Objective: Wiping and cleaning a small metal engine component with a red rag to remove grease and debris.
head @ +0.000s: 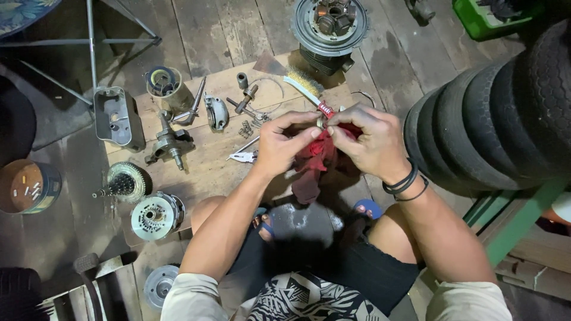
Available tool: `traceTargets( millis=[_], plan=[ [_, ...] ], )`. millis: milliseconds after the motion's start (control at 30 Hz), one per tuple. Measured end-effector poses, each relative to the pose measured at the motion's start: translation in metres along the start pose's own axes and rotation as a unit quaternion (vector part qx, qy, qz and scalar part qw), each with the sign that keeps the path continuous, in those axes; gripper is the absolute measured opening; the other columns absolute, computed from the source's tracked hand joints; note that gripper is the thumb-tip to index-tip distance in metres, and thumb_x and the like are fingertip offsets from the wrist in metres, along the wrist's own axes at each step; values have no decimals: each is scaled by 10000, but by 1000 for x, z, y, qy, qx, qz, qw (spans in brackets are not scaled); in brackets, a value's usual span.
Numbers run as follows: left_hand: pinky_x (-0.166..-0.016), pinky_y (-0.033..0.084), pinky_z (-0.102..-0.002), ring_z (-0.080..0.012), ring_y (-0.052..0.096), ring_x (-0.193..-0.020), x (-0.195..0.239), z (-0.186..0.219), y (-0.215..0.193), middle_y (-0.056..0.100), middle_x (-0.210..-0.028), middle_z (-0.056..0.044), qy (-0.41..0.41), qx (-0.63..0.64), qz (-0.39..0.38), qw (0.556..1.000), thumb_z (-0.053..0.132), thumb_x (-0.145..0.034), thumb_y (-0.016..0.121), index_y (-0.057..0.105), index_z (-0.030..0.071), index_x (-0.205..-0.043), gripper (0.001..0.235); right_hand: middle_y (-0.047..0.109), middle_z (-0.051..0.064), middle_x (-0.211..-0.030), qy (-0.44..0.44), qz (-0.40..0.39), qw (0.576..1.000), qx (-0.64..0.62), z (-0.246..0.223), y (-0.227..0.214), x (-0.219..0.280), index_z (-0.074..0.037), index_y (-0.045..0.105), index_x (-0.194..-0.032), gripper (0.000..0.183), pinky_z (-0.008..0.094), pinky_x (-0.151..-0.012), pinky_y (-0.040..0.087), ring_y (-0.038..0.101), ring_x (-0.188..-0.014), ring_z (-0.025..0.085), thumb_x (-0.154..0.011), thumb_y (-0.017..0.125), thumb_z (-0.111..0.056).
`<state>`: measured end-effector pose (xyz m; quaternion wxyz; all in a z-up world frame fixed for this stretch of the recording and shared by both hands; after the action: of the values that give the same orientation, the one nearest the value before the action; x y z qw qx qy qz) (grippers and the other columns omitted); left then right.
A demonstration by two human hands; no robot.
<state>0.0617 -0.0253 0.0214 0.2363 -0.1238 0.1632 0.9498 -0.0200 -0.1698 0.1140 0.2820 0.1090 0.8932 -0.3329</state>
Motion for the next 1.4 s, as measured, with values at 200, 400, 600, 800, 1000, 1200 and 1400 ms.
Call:
traceTargets(
  millis=[200, 400, 600, 800, 1000, 1200, 1400],
  plan=[
    [-851, 600, -338, -130, 706, -942, 0, -1, 0, 789, -960, -115, -9, -19, 4, 1000, 75, -828, 874, 790, 52, -1089, 276, 715, 121, -822, 13, 32, 999, 10, 12, -8, 3, -76, 771, -964, 53, 407, -661, 554, 703, -743, 345, -920, 779, -48],
    [-863, 594, -350, -121, 692, -955, -1, -4, -3, 791, -969, -120, -22, -33, 14, 999, 111, -837, 872, 788, 55, -1095, 276, 703, 156, -778, 0, -7, 1000, -7, 0, -3, 1, -59, 759, -921, 43, 433, -635, 546, 690, -704, 362, -890, 768, -30],
    [-830, 611, -330, -127, 719, -896, -4, 2, -1, 790, -958, -115, -34, -36, 14, 999, 136, -840, 874, 792, 70, -1074, 257, 716, 172, -817, 17, -27, 999, -25, 3, 0, 0, -65, 753, -918, 54, 469, -660, 551, 706, -760, 393, -871, 778, -56],
    [-847, 658, -324, -216, 756, -973, -11, -5, -27, 741, -1092, -126, -12, 12, 21, 1000, 117, -958, 732, 669, 41, -1184, 247, 725, 157, -1046, 99, 80, 992, 22, 42, -76, 18, 9, 693, -1105, 77, 376, -864, 572, 696, -937, 261, -1063, 685, -55],
    [-840, 672, -344, -239, 746, -952, -15, -5, -47, 700, -1113, -147, -35, 15, 85, 996, 106, -973, 693, 651, 42, -1200, 239, 565, 271, -1234, -16, 157, 977, 145, 24, -174, 4, 123, 591, -1303, 272, 524, -1052, 399, 550, -1160, 417, -1305, 538, -144],
    [-722, 628, -300, -234, 770, -889, -13, -3, -54, 691, -1062, -78, -55, 28, 133, 989, 100, -949, 697, 666, 82, -1156, 210, 556, 380, -1301, -71, 46, 983, 161, 35, -200, 11, 228, 534, -1194, 283, 590, -1113, 428, 528, -1191, 509, -1364, 336, 120],
    [-768, 618, -333, -250, 760, -874, -9, 1, -56, 671, -1085, -82, -38, 10, 132, 990, 120, -933, 715, 669, 77, -1126, 202, 679, 238, -1102, 34, 106, 982, 155, 116, -217, 25, 118, 644, -1132, 126, 415, -903, 486, 620, -1008, 324, -1064, 538, 111]
  ],
)
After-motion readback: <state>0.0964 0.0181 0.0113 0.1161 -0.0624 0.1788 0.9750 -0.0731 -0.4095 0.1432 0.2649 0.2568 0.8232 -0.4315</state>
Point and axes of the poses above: each hand's wrist, its own x-axis away from the middle knuckle, its own y-axis out of the palm, z = x × y, the point moved 7 cm from there along -x, towards the middle knuckle
